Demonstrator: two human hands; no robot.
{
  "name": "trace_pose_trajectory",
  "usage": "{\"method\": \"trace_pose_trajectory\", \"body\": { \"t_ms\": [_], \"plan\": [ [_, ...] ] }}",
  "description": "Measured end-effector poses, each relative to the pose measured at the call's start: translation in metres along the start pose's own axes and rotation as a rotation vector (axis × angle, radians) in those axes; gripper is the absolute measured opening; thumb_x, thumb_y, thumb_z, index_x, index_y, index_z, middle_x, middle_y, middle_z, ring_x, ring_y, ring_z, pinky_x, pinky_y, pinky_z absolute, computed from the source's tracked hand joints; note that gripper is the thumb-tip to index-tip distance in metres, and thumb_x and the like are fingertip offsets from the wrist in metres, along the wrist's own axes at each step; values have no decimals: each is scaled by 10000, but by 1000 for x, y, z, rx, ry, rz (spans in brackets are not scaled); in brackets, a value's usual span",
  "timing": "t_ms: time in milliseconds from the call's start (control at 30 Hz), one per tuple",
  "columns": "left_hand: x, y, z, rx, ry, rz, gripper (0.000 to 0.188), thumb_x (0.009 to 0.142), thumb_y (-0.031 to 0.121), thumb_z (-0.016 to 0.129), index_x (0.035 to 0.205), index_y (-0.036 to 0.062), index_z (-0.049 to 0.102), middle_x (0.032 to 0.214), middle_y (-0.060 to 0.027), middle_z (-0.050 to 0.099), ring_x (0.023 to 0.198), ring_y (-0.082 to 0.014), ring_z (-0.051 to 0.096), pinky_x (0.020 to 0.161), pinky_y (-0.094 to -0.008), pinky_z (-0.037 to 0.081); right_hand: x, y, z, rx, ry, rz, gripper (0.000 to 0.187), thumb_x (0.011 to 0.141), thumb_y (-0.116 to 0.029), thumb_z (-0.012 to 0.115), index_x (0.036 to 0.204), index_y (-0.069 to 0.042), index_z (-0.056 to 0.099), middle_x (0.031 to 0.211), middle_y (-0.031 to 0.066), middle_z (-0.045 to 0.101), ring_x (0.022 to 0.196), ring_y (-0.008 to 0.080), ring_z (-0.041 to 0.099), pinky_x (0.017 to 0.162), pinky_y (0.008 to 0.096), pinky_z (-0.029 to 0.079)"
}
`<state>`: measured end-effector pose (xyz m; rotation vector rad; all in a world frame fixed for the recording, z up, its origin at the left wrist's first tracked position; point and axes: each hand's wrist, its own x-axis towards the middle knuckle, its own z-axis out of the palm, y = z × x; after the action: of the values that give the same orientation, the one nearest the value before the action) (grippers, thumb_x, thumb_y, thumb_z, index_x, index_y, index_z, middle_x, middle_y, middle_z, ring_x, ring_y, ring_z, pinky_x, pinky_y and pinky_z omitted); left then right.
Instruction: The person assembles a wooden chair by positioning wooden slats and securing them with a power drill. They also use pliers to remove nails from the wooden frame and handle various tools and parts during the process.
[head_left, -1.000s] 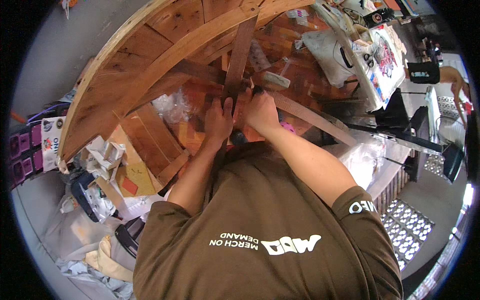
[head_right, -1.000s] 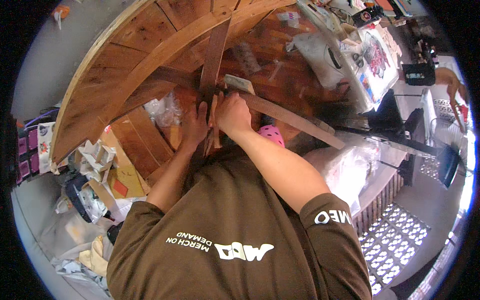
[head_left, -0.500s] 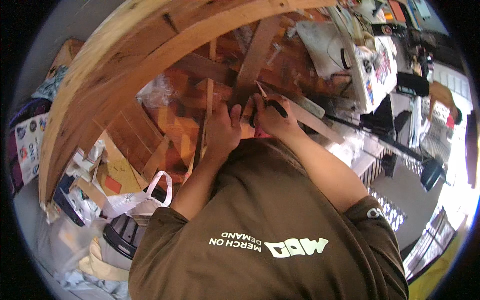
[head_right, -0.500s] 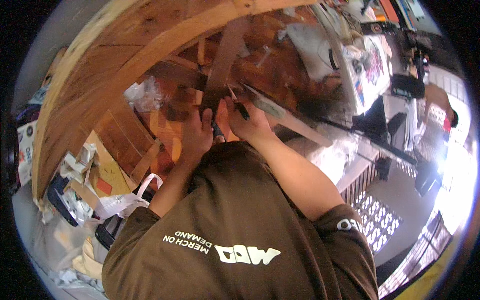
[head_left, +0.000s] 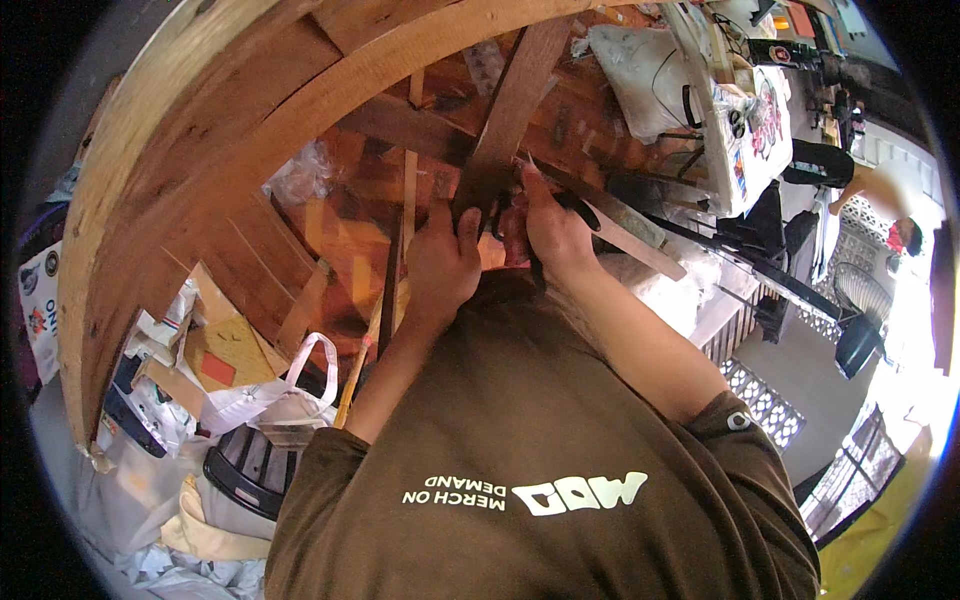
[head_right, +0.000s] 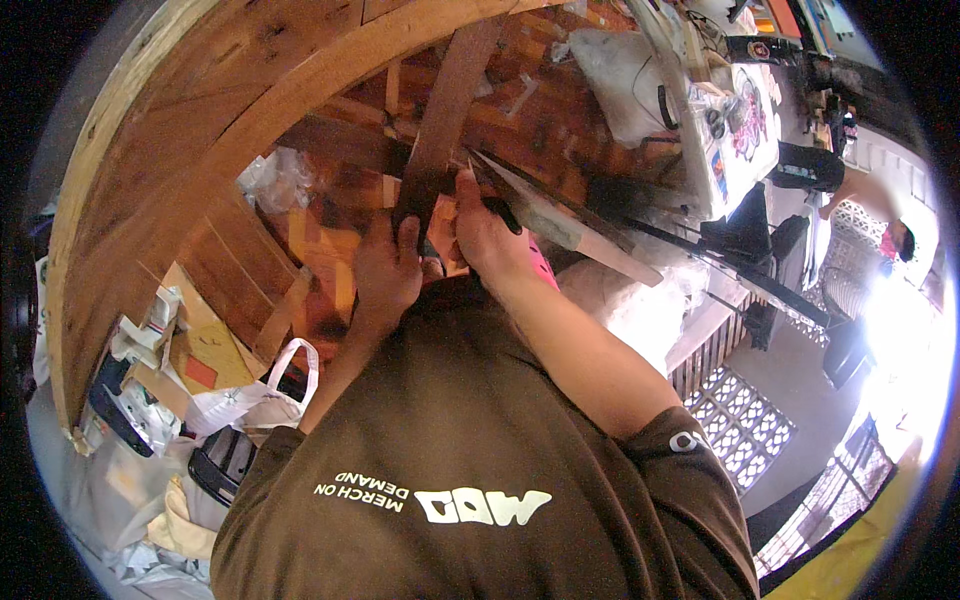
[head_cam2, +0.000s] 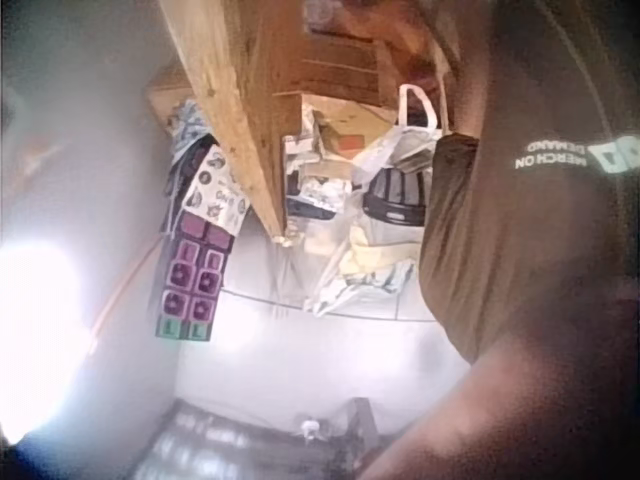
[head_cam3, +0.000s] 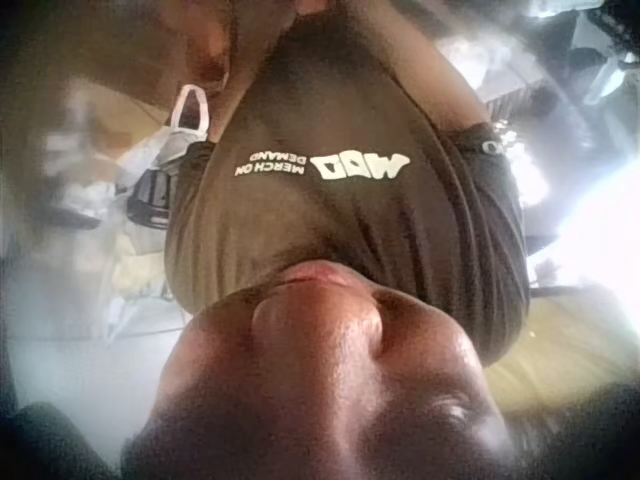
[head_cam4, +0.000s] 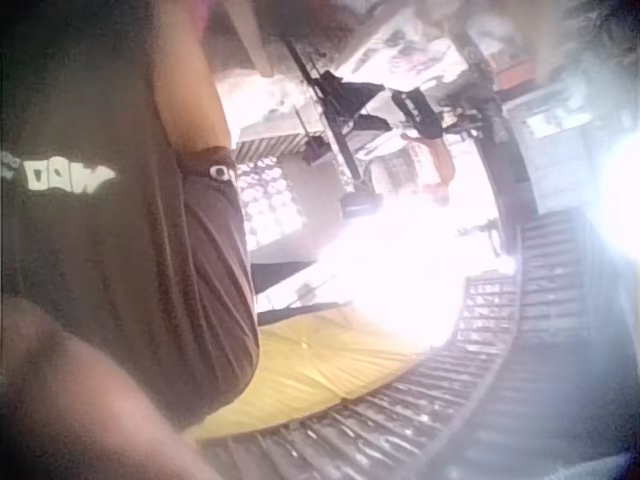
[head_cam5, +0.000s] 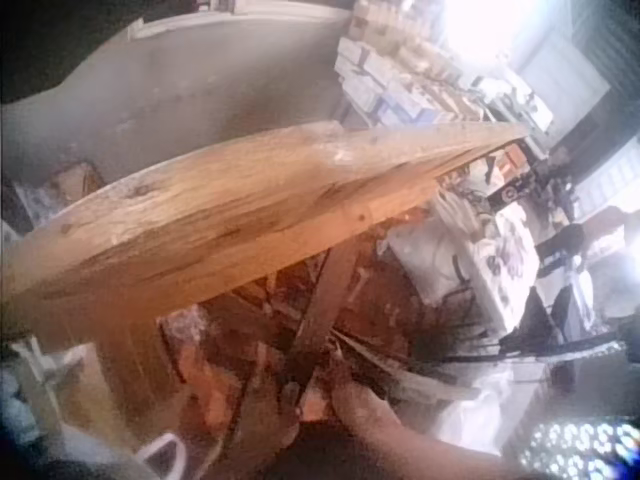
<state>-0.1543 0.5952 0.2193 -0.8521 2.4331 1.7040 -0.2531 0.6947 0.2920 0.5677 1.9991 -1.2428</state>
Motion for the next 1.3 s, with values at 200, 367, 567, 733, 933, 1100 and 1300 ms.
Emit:
{"method": "trace_pose_trajectory", "body": {
  "t_ms": [200,367,567,733,933,1100,1300],
  "plan": [
    [-1,4,-3,64,-23,-27,335,1002,291,511,1136,-16,517,844,-293,640,809,-499,633,670,-565,474,9,8,17,673,3,308,513,1014,-525,445,913,-53,617,745,85,600,567,209,540,490,365,397],
    [-1,4,1,189,57,56,361,1014,325,485,1126,-16,524,848,-275,645,796,-496,632,676,-558,484,17,15,-10,-321,14,-202,520,1030,-491,430,1101,-24,646,901,111,673,833,268,643,780,375,496],
    [-1,0,3,23,93,109,389,1033,374,441,1123,4,520,737,-208,639,643,-378,654,596,-485,485,20,16,15,401,51,75,503,1039,-493,400,900,-55,604,732,83,617,559,201,545,519,349,420],
    [0,-7,7,120,68,111,398,1037,373,431,1145,-1,512,710,-198,637,591,-371,644,574,-482,492,0,0,8,-23,86,-12,553,1036,-498,378,1010,-12,639,757,93,633,611,217,571,500,342,420],
    [-1,8,1,68,104,114,320,1013,301,470,1098,-6,507,840,-270,651,780,-497,632,672,-564,489,8,10,18,199,96,42,496,1042,-468,383,929,-30,587,735,80,577,542,193,498,449,335,375],
    [-2,4,0,182,183,275,308,1018,297,462,1090,2,510,843,-272,652,782,-501,628,663,-571,482,2,-11,41,1034,169,342,452,1045,-458,393,789,-99,494,636,46,460,456,178,382,372,332,266],
    [-3,13,0,136,164,180,338,1018,306,459,1131,-9,513,862,-287,653,797,-503,630,684,-583,477,-4,-11,6,-27,11,157,539,1040,-465,369,935,-1,624,698,105,595,591,215,553,489,374,426]
  ]
}}
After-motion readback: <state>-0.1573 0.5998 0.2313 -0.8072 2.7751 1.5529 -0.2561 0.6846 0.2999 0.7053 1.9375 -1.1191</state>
